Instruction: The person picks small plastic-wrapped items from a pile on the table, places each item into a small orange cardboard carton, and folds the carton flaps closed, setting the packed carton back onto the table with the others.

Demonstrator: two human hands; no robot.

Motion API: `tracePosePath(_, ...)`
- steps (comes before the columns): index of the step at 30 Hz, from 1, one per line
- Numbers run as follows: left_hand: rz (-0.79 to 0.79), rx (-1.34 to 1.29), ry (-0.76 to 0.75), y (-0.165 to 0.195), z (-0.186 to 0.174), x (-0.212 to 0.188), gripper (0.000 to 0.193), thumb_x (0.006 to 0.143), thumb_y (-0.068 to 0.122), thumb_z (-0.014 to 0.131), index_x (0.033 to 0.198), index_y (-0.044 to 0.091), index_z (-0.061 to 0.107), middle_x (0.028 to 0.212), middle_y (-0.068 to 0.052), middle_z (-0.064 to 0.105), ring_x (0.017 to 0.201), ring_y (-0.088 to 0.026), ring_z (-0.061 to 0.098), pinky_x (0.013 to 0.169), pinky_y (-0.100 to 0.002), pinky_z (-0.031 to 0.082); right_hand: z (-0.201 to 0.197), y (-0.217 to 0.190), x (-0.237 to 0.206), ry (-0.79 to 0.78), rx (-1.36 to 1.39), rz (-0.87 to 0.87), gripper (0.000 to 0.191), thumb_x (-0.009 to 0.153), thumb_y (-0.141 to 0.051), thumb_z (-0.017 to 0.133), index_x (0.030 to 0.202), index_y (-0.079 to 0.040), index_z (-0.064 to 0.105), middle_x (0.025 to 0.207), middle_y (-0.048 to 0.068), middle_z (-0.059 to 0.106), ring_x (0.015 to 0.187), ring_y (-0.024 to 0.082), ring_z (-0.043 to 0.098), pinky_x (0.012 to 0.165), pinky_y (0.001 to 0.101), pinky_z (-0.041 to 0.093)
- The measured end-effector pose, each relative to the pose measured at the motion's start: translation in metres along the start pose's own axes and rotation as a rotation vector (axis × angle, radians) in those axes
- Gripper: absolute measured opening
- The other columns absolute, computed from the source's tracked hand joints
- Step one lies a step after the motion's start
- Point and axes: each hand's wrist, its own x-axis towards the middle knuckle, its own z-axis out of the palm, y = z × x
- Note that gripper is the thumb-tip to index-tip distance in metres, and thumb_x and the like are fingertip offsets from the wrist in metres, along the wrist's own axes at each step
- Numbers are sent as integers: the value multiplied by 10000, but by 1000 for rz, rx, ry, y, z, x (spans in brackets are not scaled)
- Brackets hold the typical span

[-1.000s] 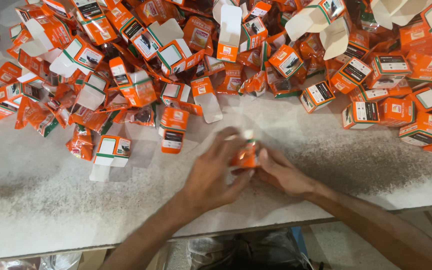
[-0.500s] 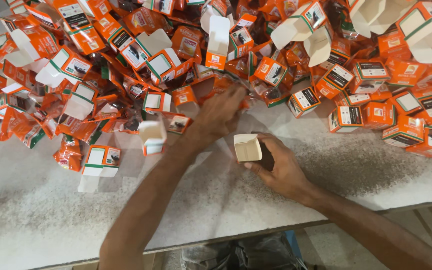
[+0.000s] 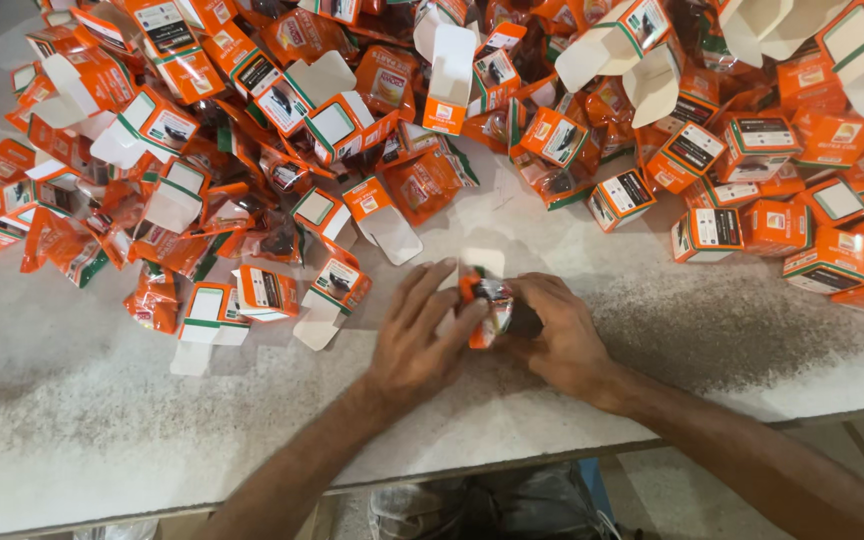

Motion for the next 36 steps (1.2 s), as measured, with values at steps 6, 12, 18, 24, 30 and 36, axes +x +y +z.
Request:
tracePosePath(6,-226,74,-121,12,0,4,253,853,117,754,1075,6,706,1228,-193,560,1318,-445,486,1137,-642,356,1,-5,0,-24,-20,29,629,660,-139,897,1213,-21,622,1207,166,669,1187,377,608,982,453,506)
tracePosePath(12,-788,-211,-29,14,19,15,327,815,115,767,1086,26,608,1336,-223,478,936,-343,585,819,-446,520,1,-6,-1,-16,-74,-50,678,690,-153,883,1273,21,583,1276,205,637,1204,400,589,982,470,502)
tracePosePath(18,-1231,-848,-62,-6,41,3,307,895,117,696,1113,2,515,928,-138,674,732,-119,663,569,-278,540,3,-8,-4,-62,118,204,715,763,-185,866,1340,-15,480,1244,132,697,1169,322,685,972,427,544)
tracePosePath(24,-1106,-988,-78,-3,36,-5,206,932,75,665,1090,-13,567,859,-95,663,743,-97,615,612,-257,506,1,-6,-4,9,-133,-230,593,708,-28,840,1259,-30,619,1280,181,669,1220,393,625,996,474,528)
tracePosePath(30,-1288,-1388,-136,-29,12,-10,251,894,156,624,1099,21,680,911,-81,715,708,-121,680,643,-279,610,2,-5,-6,-7,-188,-210,537,709,-53,839,1209,-27,644,1259,202,660,1234,418,605,996,488,514)
tracePosePath(36,-1238,-951,-203,-25,31,-3,176,924,72,694,997,-84,655,862,-178,686,694,-211,636,579,-344,541,3,-6,-5,-23,-170,-195,442,727,-46,821,1126,-33,633,1267,206,668,1237,423,612,984,496,519)
